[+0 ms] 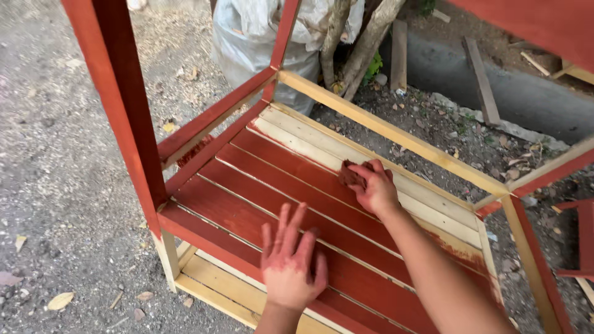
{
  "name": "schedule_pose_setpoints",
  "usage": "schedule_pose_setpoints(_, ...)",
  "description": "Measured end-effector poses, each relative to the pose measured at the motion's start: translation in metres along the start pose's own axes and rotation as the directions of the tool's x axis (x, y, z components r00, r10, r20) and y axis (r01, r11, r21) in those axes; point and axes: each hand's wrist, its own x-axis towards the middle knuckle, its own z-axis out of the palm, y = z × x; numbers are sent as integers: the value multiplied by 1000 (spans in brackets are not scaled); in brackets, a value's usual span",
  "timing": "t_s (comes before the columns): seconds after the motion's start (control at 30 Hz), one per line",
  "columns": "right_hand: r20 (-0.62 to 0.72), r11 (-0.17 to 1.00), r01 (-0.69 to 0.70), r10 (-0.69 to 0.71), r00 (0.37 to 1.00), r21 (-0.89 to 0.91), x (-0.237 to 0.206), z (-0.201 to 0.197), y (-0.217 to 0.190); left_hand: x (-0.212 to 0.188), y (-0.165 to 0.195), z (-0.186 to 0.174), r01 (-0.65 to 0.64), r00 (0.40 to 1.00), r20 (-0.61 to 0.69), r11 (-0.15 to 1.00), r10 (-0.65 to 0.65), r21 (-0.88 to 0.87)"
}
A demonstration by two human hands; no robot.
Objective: The person applies reddish-brown stain to a wooden shelving unit using a cloth. They wipe the stain onto the frame and slats, repeatedly dipping the cloth into a small container to reload stain. The person works on multiple sections of the unit, including vertical posts and horizontal shelves.
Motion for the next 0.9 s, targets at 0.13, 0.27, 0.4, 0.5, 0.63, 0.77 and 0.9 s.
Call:
schedule_pose_setpoints(0.13,16,992,86,-85,996,-97,-41,-20,34,9,-30,-24,113,988,-123,981,-94,158)
schedule_pose_setpoints(0.27,50,989,0,7,999,-151,-89,-53,77,23,-61,-26,139,990,-62,969,-129,204)
schedule_pose_setpoints(0.4,53,969,-65,80,995,-239,-101,-43,97,29,-63,-19,187,980,28,953,-199,237)
schedule_pose_setpoints(0.5,5,988,-52,54,999,-142,-65,-7,60,34,-58,-17,206,970,61,932,-234,297)
schedule_pose_setpoints(0.63,-13,974,175,-179,984,-147,21,26,-59,38,-54,-19,231,956,94,912,-277,338)
schedule_pose_setpoints(0.77,103,994,103,-105,989,24,95,34,-173,41,-54,-20,260,936,136,897,-325,357)
schedule_pose_setpoints(0.9,176,996,55,-66,982,64,116,36,-199,43,-56,-24,264,928,152,887,-341,379)
